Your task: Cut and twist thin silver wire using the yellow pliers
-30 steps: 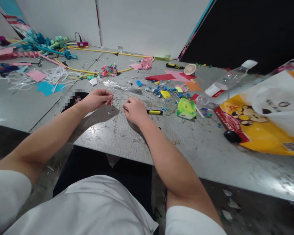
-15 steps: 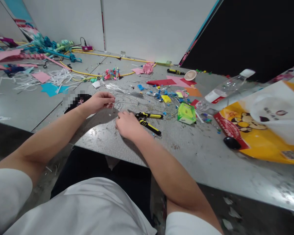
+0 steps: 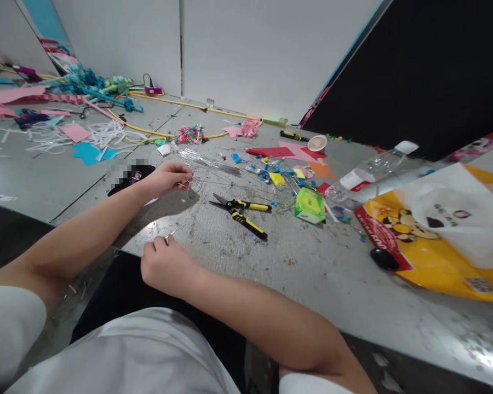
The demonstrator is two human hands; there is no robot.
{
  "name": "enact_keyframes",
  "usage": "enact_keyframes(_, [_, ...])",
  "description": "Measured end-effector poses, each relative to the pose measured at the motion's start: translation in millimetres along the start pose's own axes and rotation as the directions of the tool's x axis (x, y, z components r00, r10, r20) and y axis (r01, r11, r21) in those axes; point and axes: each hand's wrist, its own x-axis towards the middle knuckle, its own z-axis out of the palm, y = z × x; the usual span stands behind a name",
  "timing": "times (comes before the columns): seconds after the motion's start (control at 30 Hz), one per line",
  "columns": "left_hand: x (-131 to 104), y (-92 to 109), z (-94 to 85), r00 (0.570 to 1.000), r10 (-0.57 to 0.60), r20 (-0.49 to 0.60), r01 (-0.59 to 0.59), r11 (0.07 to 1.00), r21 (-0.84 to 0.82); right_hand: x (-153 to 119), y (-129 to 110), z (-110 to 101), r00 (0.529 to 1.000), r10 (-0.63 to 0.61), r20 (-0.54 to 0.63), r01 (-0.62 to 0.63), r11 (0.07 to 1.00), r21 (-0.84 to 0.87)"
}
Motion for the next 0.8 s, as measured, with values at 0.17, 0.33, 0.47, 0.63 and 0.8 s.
enact_keyframes(0.17, [-1,-1,-0.3,1.000,0.015,0.003,-0.015,0.999,0.035,5,-10,9,0.980,-0.121,-0.160,0.125,0.992,0.015])
enact_keyframes(0.33, [1,-1,-6.9,0.999,0.026,0.037,-0.029,0.994,0.107,2,20,9,0.922,0.020,-0.386,0.096,0.955,0.279])
enact_keyframes(0.47, [1,-2,-12.0,0.961,0.077,0.267,-0.122,0.980,0.156,-4,84,14,0.637,0.701,-0.319,-0.037,0.442,0.896])
enact_keyframes(0.63, [-12,-1,-6.6,0.908,0.098,0.408,-0.176,0.972,0.158,-11,145,22,0.392,0.918,0.065,0.012,-0.076,0.997])
enact_keyframes(0.8, [-20,0,-0.3,0.931,0.079,0.356,-0.162,0.964,0.211,-9,152,23,0.283,0.936,0.209,-0.073,-0.197,0.978])
